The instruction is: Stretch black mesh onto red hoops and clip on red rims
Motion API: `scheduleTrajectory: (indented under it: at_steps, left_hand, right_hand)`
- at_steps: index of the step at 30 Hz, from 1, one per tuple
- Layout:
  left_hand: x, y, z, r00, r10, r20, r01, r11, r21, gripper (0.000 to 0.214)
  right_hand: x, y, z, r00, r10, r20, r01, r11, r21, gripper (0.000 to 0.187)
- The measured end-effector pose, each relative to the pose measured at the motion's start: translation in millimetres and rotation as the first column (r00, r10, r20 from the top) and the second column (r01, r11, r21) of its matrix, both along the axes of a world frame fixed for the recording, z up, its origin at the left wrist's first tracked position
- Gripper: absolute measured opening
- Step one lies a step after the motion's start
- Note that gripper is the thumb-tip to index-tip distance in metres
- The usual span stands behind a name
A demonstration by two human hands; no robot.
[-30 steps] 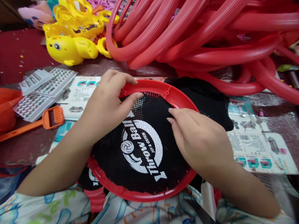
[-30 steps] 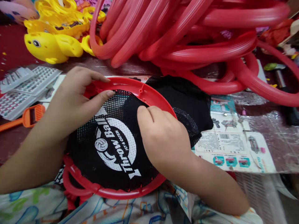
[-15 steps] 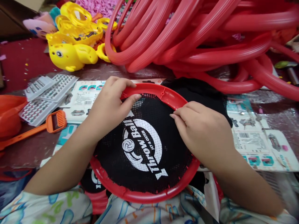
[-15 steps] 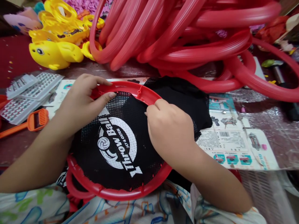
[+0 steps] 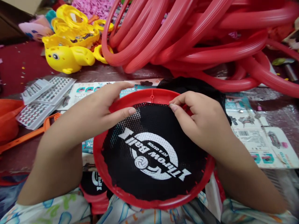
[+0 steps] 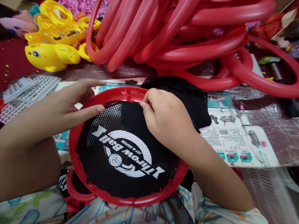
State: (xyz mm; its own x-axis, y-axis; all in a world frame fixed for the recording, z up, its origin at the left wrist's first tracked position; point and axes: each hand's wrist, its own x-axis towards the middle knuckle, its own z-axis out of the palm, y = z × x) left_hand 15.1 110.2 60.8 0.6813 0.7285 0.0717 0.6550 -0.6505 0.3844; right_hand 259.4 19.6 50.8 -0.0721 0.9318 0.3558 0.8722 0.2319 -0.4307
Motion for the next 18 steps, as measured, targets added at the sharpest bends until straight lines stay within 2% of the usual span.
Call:
scheduleTrajectory:
  at_steps: [2, 3, 6, 9, 13, 18]
  left_hand:
    - [4, -2, -2.0, 0.998, -0.036, -0.048, 0.039, 0.997, 0.062, 0.051]
    - [6, -3, -3.5, 0.998, -0.055, -0.020, 0.057, 0.993, 0.099, 0.047]
    - [14, -5, -7.2, 0.974, -0.148, 0.173, 0.117, 0.977, 0.178, 0.029]
    - [23, -6, -8.8, 0.938, -0.211, 0.277, 0.168, 0.971, 0.171, 0.009]
    - [31, -8, -11.7, 0.927, -0.182, 0.328, 0.144, 0.980, 0.138, 0.012]
    - [36, -12, -18.4, 0.913, -0.114, 0.392, 0.067, 0.989, 0.134, 0.015]
  right_hand:
    - [1, 2, 0.8, 0.999, 0.037, -0.016, -0.037, 0.999, -0.026, 0.012]
    - [1, 3, 1.2, 0.998, 0.052, -0.020, -0.053, 0.998, -0.027, 0.012]
    - [-1, 3, 2.4, 0.995, 0.087, -0.045, -0.088, 0.996, -0.018, 0.013]
    - [-5, 1, 3.2, 0.994, 0.101, -0.052, -0.101, 0.995, 0.012, 0.014]
    - [-9, -2, 2.3, 0.997, 0.071, -0.028, -0.069, 0.997, 0.043, 0.013]
    - [-9, -4, 0.3, 0.997, -0.002, 0.078, -0.005, 0.996, 0.090, 0.014]
